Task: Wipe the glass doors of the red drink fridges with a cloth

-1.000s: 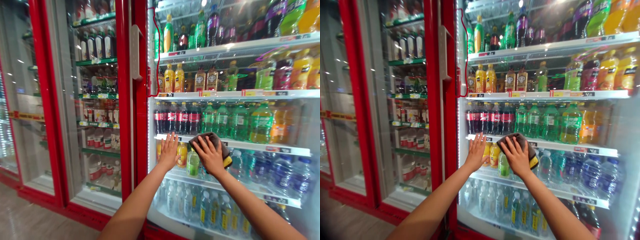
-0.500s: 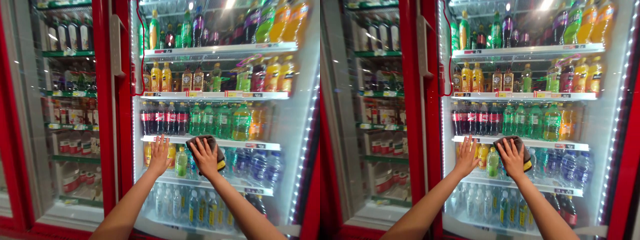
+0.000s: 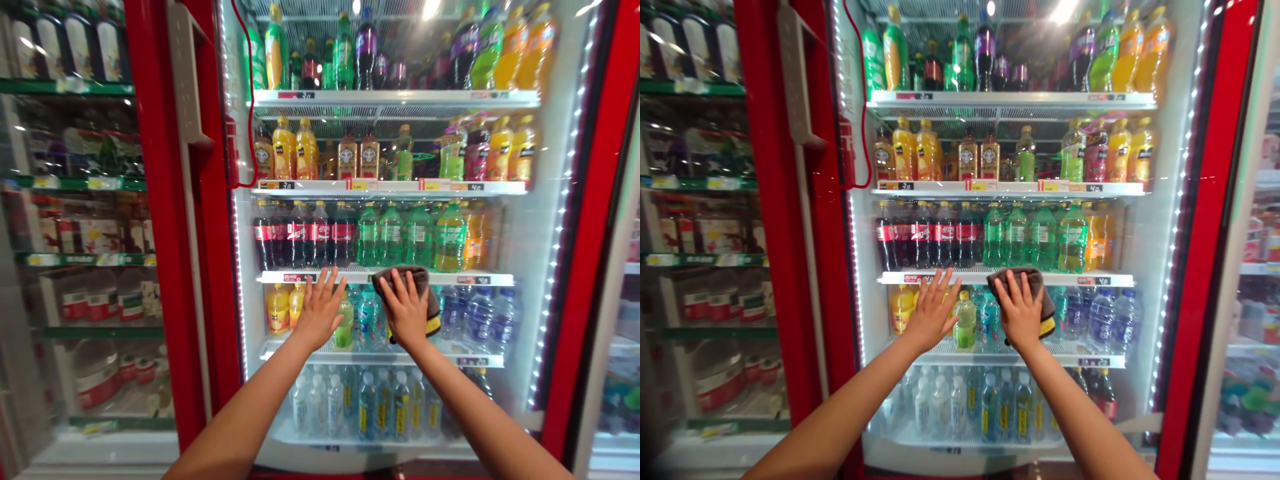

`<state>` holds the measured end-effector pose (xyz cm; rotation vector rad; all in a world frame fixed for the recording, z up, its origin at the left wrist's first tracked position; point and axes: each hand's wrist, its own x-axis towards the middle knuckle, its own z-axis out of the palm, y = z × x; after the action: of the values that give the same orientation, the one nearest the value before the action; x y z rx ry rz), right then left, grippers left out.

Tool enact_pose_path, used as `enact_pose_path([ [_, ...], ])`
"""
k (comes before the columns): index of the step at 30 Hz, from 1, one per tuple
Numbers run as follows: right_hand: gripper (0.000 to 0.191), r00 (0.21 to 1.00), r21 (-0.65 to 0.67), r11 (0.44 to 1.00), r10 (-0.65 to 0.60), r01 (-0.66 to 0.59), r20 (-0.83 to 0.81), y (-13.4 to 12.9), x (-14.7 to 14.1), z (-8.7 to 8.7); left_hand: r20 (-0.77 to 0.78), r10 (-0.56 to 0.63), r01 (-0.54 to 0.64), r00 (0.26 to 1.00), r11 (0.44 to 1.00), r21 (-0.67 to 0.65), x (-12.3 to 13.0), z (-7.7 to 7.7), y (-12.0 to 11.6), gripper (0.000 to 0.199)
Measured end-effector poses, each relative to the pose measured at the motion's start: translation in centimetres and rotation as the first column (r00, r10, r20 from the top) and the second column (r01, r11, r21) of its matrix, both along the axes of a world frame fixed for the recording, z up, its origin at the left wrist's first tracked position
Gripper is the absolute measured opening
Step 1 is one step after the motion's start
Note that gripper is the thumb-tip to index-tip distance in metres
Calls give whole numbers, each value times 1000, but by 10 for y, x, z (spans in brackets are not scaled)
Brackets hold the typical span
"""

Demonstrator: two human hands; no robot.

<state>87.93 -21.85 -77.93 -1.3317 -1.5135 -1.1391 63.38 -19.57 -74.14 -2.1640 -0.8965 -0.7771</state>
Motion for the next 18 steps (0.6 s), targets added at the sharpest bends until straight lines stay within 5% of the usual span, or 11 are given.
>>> enact_pose_path([
  [3, 63, 989, -75, 995, 68, -58, 134, 1, 3, 30, 16, -19, 19, 1000, 1000, -6, 11, 2, 0, 97],
  [6, 62, 998, -17, 999, 42, -41, 40, 2, 27, 54, 14, -41, 42, 999, 999, -25, 21, 1, 0, 98],
  [10, 66, 970, 108, 991, -47, 74, -238, -5, 50, 22, 11, -41, 42, 999, 998, -55, 27, -4, -1, 97],
  [13, 67, 993, 34, 998, -45, 49, -113, -10, 42, -7, 22, -37, 38, 999, 998, -58, 32, -5, -3, 97],
  [16, 65, 992, -71, 997, 30, -21, 122, -10, 37, 1, 22, -60, 61, 998, 997, -48, 44, -3, -6, 97],
  [18, 65, 992, -63, 997, 40, -33, 123, -7, 47, 19, 22, -78, 79, 997, 996, -41, 54, -3, -8, 97],
])
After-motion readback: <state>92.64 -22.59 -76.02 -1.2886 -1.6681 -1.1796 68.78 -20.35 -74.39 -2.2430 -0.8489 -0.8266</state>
